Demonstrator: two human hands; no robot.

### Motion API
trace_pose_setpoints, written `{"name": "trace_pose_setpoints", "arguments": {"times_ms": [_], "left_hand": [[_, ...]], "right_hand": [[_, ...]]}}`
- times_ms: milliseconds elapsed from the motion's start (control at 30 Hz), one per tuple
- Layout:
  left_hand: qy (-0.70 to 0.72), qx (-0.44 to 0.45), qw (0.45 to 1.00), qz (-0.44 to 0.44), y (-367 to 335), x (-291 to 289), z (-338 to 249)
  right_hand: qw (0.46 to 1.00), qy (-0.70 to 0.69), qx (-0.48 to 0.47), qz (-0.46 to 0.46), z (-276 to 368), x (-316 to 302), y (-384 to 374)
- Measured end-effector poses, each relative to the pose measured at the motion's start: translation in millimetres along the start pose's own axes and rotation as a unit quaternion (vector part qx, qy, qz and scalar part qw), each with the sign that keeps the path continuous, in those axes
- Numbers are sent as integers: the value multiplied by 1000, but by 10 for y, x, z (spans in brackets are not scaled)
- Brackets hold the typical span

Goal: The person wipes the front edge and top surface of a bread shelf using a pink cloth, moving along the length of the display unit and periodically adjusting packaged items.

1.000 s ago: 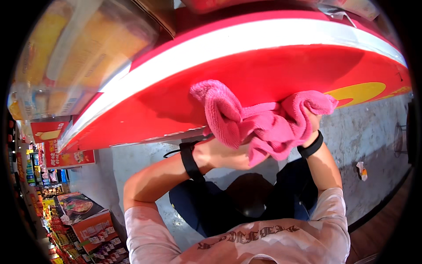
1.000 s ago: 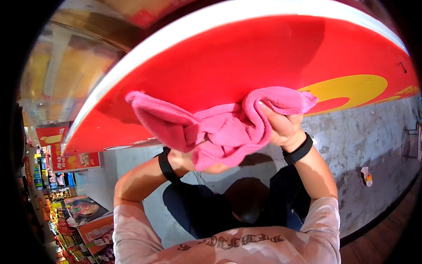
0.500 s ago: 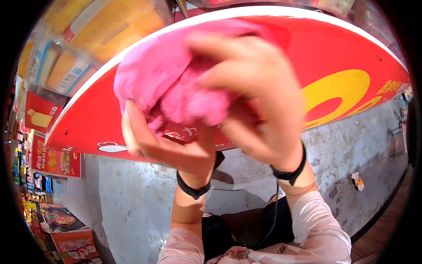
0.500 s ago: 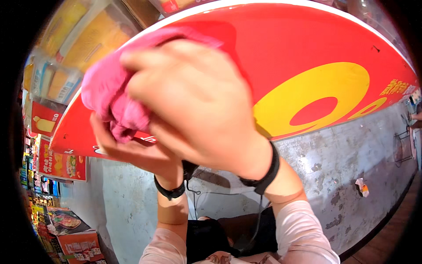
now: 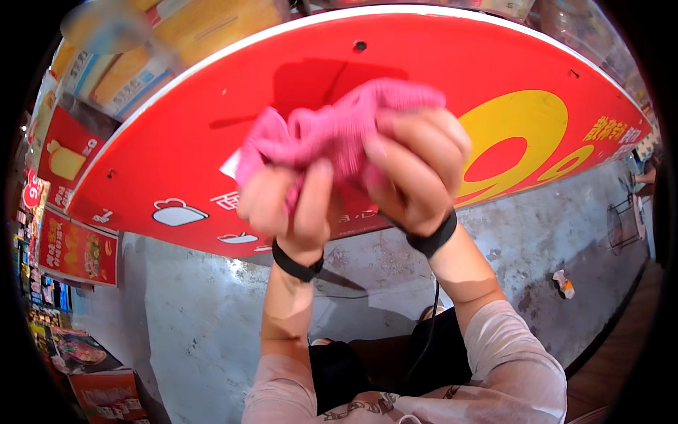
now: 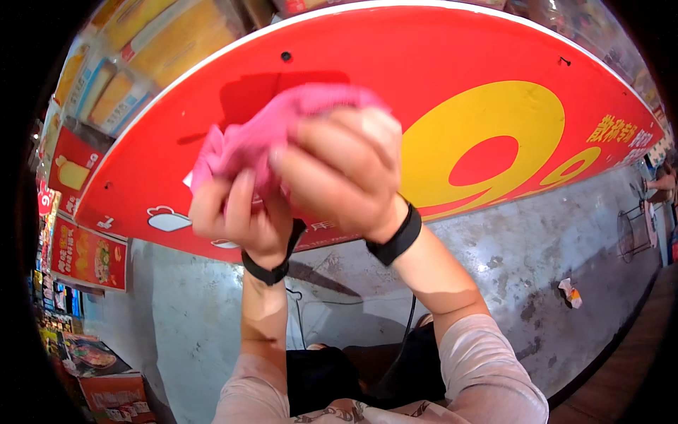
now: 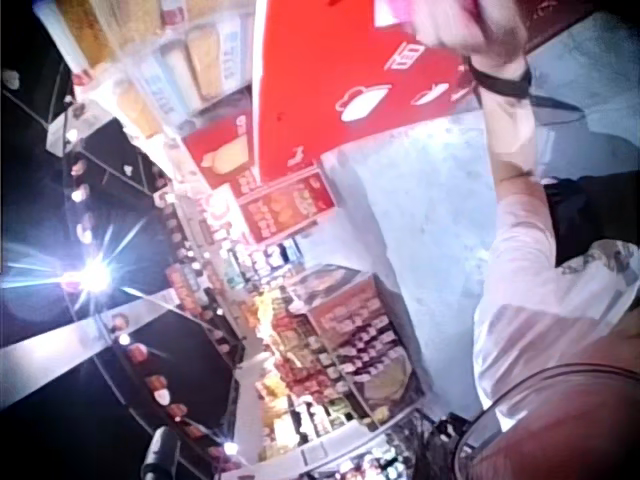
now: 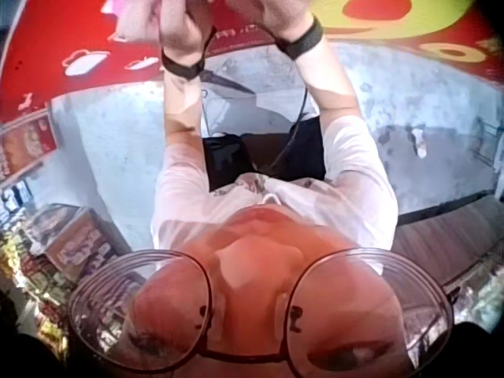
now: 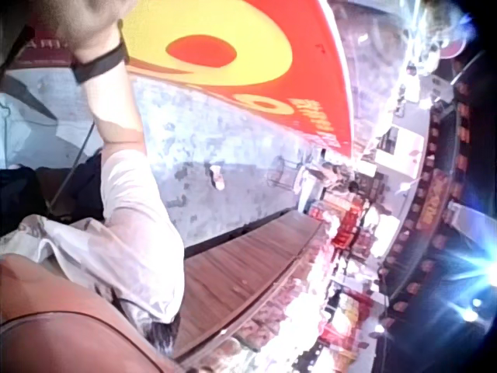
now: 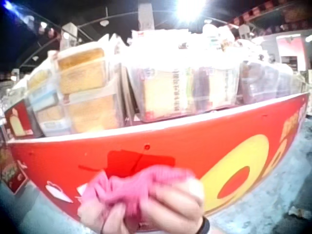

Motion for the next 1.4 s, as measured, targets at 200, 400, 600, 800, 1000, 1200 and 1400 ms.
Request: {"name": "trace_pose_setpoints", "arguments": {"times_ms": [200, 400, 600, 800, 1000, 1200, 1400], "left_hand": [[-87, 22, 996, 13, 282, 155, 239], [-69, 19, 997, 33, 304, 119, 317], [-90, -34, 991, 93, 1, 129, 320], [-64, -57, 994, 69, -302, 156, 354], [-54, -44, 998, -9, -104, -68, 655], [-95, 50, 994, 6, 202, -140, 666], [-51, 67, 996, -38, 577, 96, 558]], "right_hand": [[987, 108, 72, 93, -116, 375, 302], [986, 83, 71, 124, 90, 574, 413], [992, -8, 98, 74, 102, 589, 433], [993, -31, 88, 79, 149, 570, 250], [981, -44, -41, 187, 231, 617, 131], [989, -59, -79, 112, 53, 636, 264], [994, -16, -56, 89, 119, 705, 730]]}}
Point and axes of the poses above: each hand's wrist, its own y-axis away from the middle knuckle, its own x-axis out of the palm, z = x × y, the point moved 5 cm from there along -y, towards the middle knuckle, and after that the axes turned 6 degrees about y, right-handed, at the moved point
